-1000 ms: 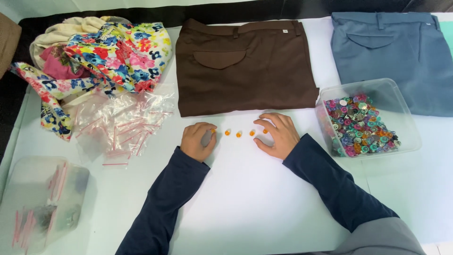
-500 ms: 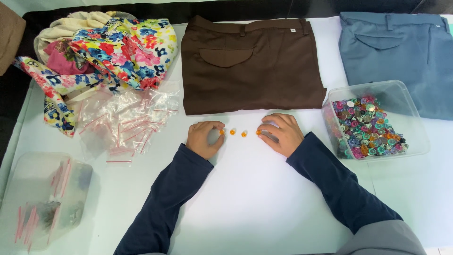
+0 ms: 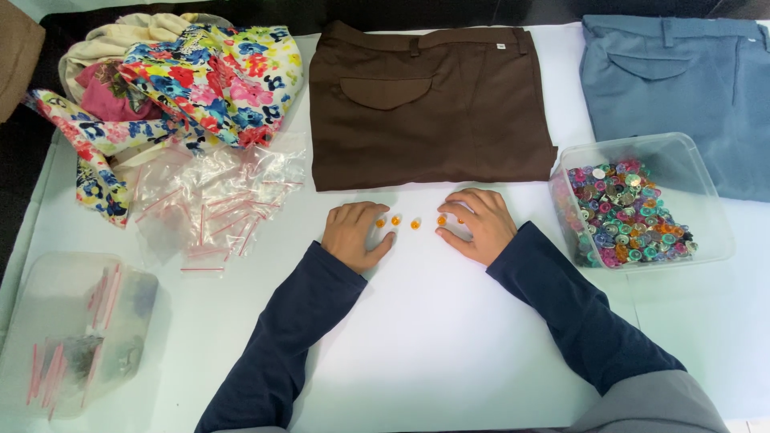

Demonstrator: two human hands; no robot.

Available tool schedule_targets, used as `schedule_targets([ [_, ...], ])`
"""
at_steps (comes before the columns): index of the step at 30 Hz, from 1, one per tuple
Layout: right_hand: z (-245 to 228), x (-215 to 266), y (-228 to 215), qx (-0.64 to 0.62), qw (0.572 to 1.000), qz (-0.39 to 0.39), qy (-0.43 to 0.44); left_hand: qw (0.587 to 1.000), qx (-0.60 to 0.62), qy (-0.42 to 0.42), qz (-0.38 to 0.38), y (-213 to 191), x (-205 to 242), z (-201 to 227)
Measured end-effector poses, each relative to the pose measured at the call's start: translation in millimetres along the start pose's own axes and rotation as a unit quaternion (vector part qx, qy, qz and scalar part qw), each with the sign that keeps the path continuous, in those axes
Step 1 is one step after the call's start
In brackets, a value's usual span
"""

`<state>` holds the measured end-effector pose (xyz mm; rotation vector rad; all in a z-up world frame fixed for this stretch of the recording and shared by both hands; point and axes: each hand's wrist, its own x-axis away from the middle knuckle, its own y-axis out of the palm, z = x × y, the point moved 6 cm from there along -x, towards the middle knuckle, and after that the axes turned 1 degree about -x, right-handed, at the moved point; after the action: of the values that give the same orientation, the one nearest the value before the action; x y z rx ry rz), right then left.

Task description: Sorting buttons from a container and placing them into small plastic bags

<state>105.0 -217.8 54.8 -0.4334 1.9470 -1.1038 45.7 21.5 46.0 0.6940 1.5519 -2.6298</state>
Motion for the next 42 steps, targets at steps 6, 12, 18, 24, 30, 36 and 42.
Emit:
schedule_targets([
  [6,-25.1,-17.2,3.1,0.002,0.998,0.023,-0.061,1.0,-0.001,0.029,0.006,11.4,-6.8,5.2],
  [12,-33.8,-25.3,25.3,-0.011,0.997,0.019,-0.074,0.999,0.001,0.035,0.022,20.0,-5.8,0.2],
  [18,-33.0,-25.0,22.9,-0.009,0.998,0.006,-0.057,0.999,0.011,0.036,0.026,11.7,-5.5,5.1],
  [24,-33.6,-28.7,7.8,-0.02,0.999,0.034,-0.026,0.999,0.011,0.029,0.035,5.8,-4.3,4.7],
  [30,-3.0,-7.5,4.3,-0.001,0.998,0.047,0.04,0.997,-0.016,0.007,0.073,11.4,5.4,-15.4],
  [36,-6.1,-7.2,4.2,0.02,0.999,0.029,0.036,0.998,-0.003,-0.014,0.063,13.8,5.9,-19.6],
  [42,-5.8,-7.4,5.3,0.001,0.999,0.019,0.045,0.997,-0.006,-0.035,0.065,11.9,6.9,-22.2],
])
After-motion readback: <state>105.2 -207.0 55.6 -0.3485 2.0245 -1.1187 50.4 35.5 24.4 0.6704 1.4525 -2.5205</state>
